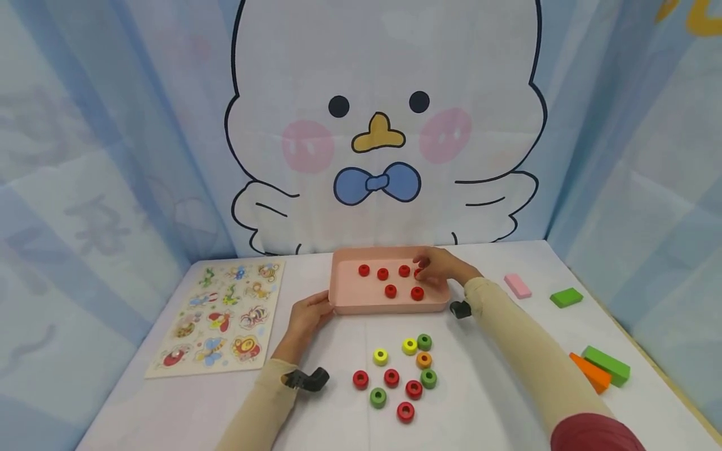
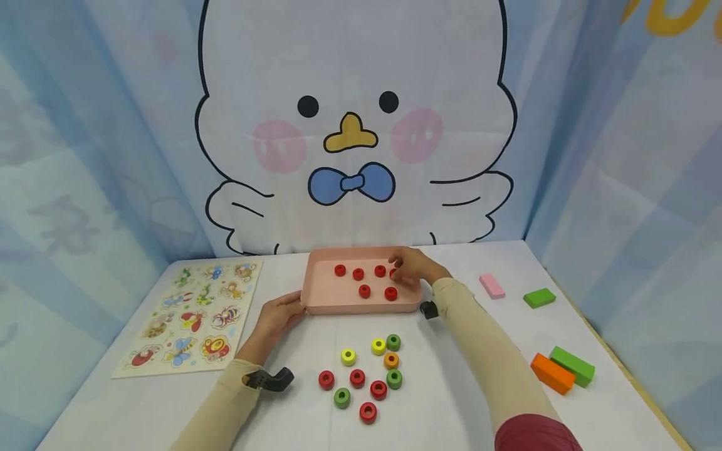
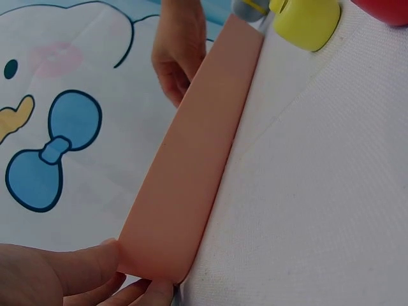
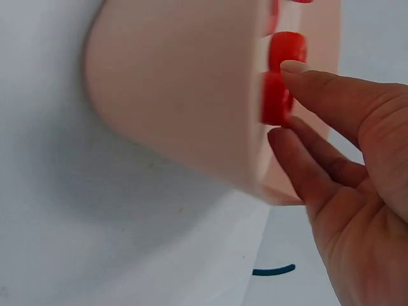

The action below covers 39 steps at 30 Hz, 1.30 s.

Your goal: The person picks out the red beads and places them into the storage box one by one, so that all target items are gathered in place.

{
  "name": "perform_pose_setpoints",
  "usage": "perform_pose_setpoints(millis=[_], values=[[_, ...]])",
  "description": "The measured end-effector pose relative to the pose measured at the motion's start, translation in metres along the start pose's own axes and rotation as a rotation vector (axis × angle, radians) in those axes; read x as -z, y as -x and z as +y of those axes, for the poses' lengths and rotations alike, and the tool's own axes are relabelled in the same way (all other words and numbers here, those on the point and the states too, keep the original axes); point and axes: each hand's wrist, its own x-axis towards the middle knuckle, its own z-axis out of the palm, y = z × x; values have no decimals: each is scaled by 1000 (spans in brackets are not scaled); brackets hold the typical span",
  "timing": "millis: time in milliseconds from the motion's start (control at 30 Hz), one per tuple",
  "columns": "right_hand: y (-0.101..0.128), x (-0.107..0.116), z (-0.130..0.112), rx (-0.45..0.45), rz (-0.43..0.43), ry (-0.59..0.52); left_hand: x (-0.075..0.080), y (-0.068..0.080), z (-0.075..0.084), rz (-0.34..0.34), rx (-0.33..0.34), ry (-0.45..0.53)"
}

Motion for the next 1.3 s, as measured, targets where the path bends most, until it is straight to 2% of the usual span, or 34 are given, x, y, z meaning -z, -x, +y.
perform_pose_setpoints(millis=[167, 333, 467, 567, 667, 767, 833, 933, 1033, 1300], values=[[19, 2, -4, 0, 29, 6, 2, 1, -2, 3, 2, -4], [62, 2, -14, 113, 100, -14, 1, 1, 1, -6, -15, -12], [103, -7, -27, 258, 118, -48, 1, 0, 1, -2, -16, -18], [131, -18, -39, 387, 51, -46, 1, 0, 3, 7, -4, -20], [151, -32, -48, 493, -109, -65, 1, 0, 3, 6, 7, -20], [162, -47, -55, 564, -273, -20, 0, -1, 3, 2, 10, -15], [166, -56, -57, 596, -344, 29, 0, -2, 3, -1, 7, -13], [170, -65, -60, 601, -391, 102, 0, -2, 4, -2, 13, -4], [172, -71, -60, 589, -414, 127, 0, -3, 5, -8, 20, 1], [174, -80, -55, 599, -415, 151, 1, -2, 4, -5, 33, 0]])
